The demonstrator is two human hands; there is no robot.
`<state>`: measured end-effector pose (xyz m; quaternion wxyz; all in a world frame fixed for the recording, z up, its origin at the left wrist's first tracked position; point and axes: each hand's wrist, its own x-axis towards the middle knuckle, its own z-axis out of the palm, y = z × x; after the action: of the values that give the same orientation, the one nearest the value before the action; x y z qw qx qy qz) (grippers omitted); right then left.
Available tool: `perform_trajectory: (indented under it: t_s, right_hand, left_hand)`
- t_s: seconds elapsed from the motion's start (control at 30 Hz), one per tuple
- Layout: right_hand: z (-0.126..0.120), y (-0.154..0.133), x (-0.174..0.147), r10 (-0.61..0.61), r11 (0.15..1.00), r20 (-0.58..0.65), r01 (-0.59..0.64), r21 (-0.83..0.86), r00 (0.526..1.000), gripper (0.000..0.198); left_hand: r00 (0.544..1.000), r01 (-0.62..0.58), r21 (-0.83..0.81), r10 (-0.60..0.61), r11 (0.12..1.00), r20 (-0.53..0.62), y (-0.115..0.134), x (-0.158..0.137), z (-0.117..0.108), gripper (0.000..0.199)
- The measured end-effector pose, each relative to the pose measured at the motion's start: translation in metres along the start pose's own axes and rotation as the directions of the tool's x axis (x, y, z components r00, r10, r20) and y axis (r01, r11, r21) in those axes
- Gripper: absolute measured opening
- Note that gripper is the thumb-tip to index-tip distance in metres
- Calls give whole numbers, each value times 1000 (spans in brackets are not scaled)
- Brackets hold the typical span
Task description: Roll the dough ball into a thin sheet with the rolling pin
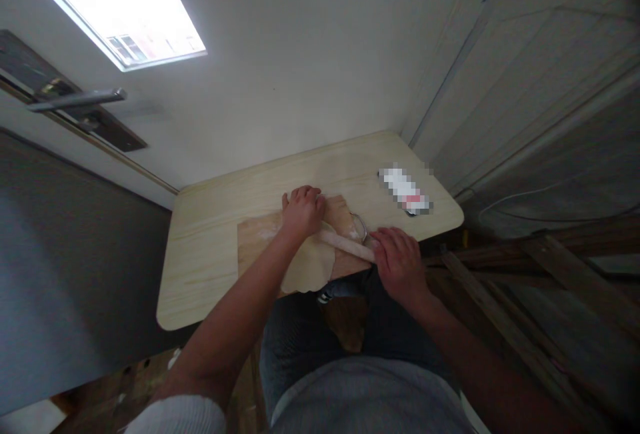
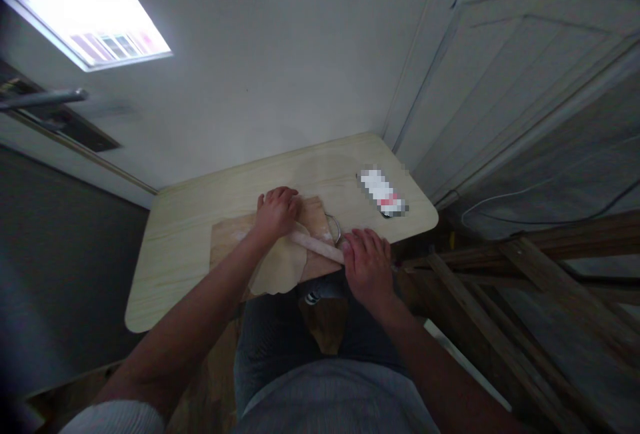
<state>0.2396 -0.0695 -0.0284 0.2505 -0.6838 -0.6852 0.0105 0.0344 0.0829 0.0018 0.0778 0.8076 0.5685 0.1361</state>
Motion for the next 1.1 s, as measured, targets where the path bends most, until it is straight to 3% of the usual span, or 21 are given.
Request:
perform_trajectory:
  t_s: [0.47,0.77,1.1]
  right_hand:
    - [-14,-32,-33,-53,998,54,55,-34,997,36]
    - [-14,-48,-58,-116,993,22,117,-34,993,41]
    - [-8,-41,-51,-88,995,-16,87,-49,996,39]
  left_hand:
    - [998,-59,19,58,998,34,-8,-29,-11,41]
    - [992,-104,15,102,994,77,-16,-44,-14,43]
    - [992,-102,34,99,994,75,-13,-36,-11,43]
